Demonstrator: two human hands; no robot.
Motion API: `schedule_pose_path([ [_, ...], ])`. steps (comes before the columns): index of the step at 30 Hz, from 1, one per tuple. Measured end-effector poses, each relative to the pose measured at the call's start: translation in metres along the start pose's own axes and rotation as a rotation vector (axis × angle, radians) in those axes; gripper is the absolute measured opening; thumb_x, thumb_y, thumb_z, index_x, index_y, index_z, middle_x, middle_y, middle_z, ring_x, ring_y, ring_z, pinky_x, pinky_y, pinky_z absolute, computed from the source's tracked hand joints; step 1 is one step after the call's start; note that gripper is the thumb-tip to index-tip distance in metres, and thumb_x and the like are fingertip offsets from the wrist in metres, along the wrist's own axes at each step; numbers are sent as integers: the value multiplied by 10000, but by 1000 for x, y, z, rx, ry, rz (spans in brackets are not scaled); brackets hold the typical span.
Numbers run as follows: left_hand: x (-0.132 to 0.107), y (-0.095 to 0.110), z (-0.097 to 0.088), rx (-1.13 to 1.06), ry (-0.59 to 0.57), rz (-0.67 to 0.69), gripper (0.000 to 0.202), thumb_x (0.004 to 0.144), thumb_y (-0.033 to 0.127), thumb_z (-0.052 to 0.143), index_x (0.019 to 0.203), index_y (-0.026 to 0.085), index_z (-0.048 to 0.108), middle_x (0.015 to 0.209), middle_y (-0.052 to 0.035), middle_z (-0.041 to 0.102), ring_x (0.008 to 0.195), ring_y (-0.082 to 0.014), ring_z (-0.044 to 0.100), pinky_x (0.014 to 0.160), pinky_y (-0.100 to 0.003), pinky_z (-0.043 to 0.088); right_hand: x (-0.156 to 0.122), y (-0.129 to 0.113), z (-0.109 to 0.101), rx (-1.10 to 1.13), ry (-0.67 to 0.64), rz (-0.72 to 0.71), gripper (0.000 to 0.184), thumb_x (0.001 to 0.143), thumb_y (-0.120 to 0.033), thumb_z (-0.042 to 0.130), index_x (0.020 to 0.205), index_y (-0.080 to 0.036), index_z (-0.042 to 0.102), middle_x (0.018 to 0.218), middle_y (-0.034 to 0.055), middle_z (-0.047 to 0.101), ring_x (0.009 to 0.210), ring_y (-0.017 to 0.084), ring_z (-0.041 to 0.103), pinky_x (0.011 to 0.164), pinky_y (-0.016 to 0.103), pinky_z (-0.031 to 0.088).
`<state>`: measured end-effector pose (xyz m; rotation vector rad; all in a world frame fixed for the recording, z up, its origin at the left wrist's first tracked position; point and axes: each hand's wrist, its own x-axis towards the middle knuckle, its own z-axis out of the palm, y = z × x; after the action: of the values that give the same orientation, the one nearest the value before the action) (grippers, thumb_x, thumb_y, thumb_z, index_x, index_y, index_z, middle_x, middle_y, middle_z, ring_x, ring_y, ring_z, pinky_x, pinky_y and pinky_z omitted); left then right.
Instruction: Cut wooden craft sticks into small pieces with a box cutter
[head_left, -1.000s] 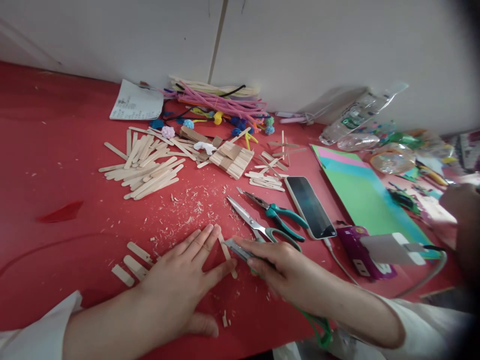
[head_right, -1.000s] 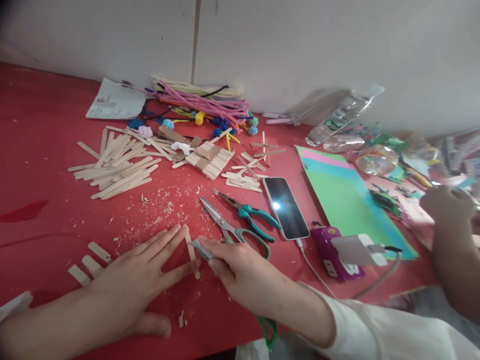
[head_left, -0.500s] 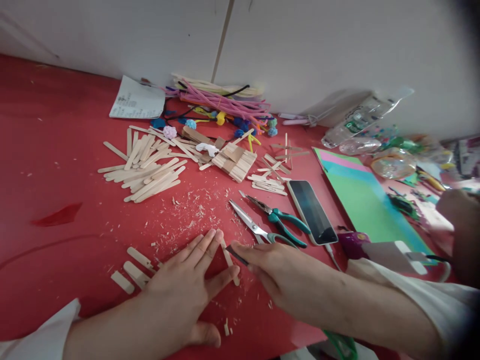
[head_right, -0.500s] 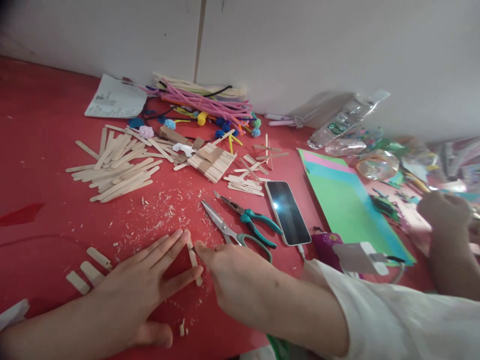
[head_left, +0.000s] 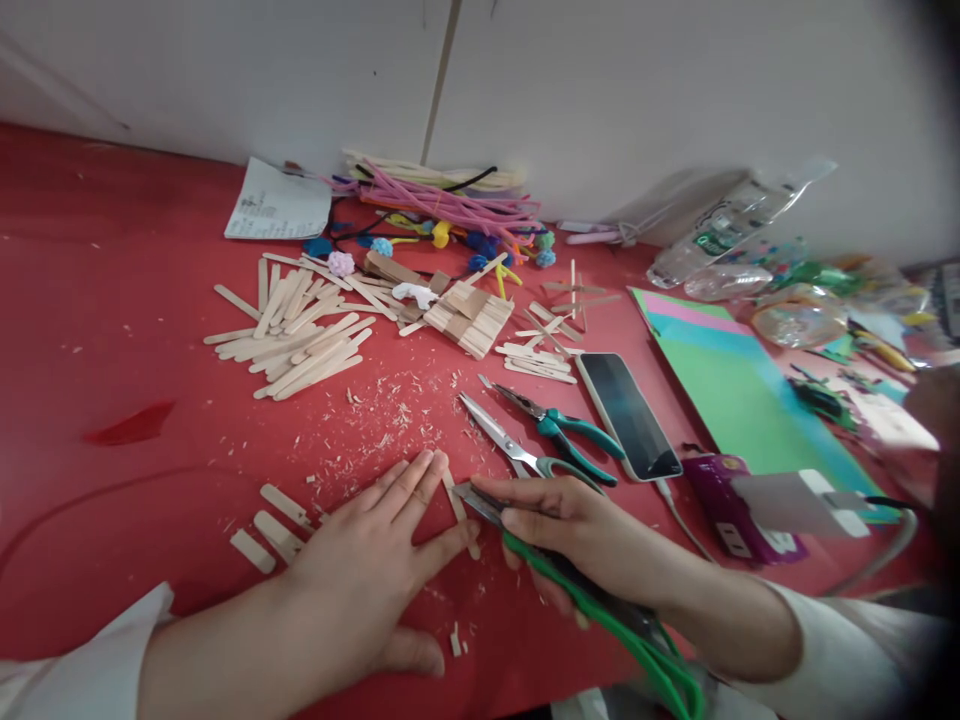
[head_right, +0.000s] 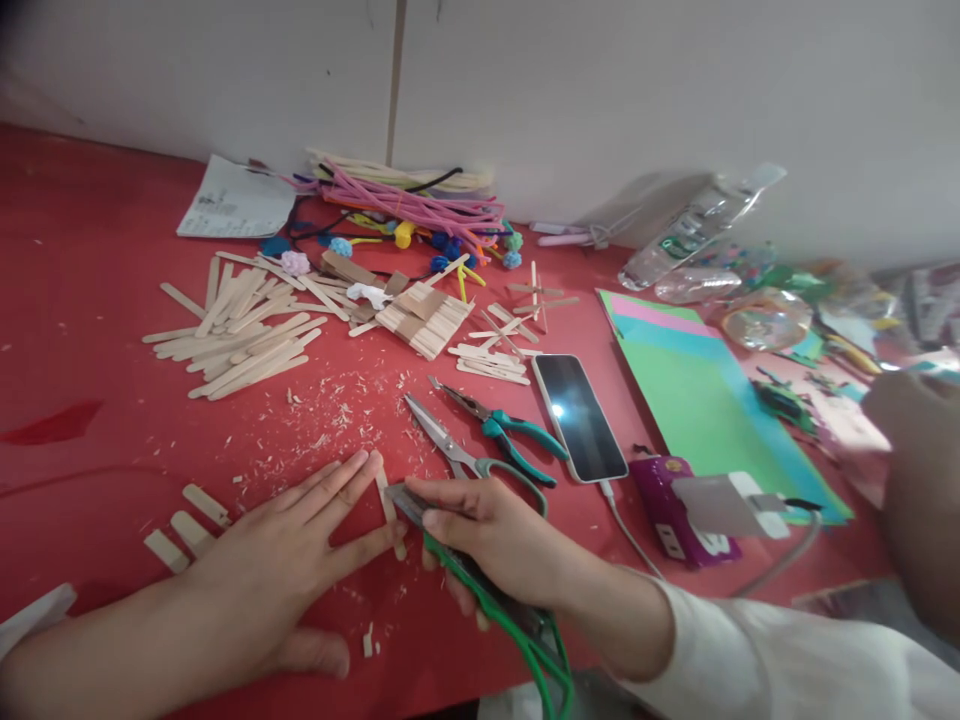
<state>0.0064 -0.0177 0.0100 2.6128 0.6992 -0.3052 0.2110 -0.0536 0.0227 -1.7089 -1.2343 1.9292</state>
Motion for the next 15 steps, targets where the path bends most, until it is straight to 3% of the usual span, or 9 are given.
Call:
schedule_pose_path([
  [4, -1, 1, -2, 19, 3, 9, 897, 573, 585, 733, 1356, 300, 399, 1468, -221, 200, 1330, -405, 164, 1004, -558, 313, -7, -7, 3, -437, 120, -249, 385, 886, -213, 405, 1241, -195, 553, 760, 4, 666, 570, 105, 605, 551, 230, 499],
  [8, 1, 2, -6, 20, -29, -5, 886, 577, 579, 733, 1352, 301, 406, 1470, -221, 198, 1331, -412, 149, 1004, -566, 303, -11, -13, 5, -823, 146, -385, 426, 851, -88, 364, 1225, -152, 558, 856, 61, 708, 717, 158, 663, 663, 276, 525],
  [11, 2, 2, -7, -11, -66, -15, 883, 574, 582, 734, 1347, 299, 415, 1480, -210, 166, 1337, -411, 134, 1011, -562, 294, -9, -17, 6, -1014, 157, -411, 507, 790, -49, 403, 1275, -144, 515, 990, 98, 707, 841, 193, 675, 724, 296, 537],
  [15, 2, 2, -7, -41, -87, -26, 842, 610, 583, 710, 1345, 294, 417, 1484, -194, 137, 1346, -401, 112, 1025, -556, 272, -6, -25, 9, -1202, 80, -308, 603, 714, -4, 443, 1308, -95, 479, 1091, 130, 678, 886, 222, 674, 735, 301, 552],
])
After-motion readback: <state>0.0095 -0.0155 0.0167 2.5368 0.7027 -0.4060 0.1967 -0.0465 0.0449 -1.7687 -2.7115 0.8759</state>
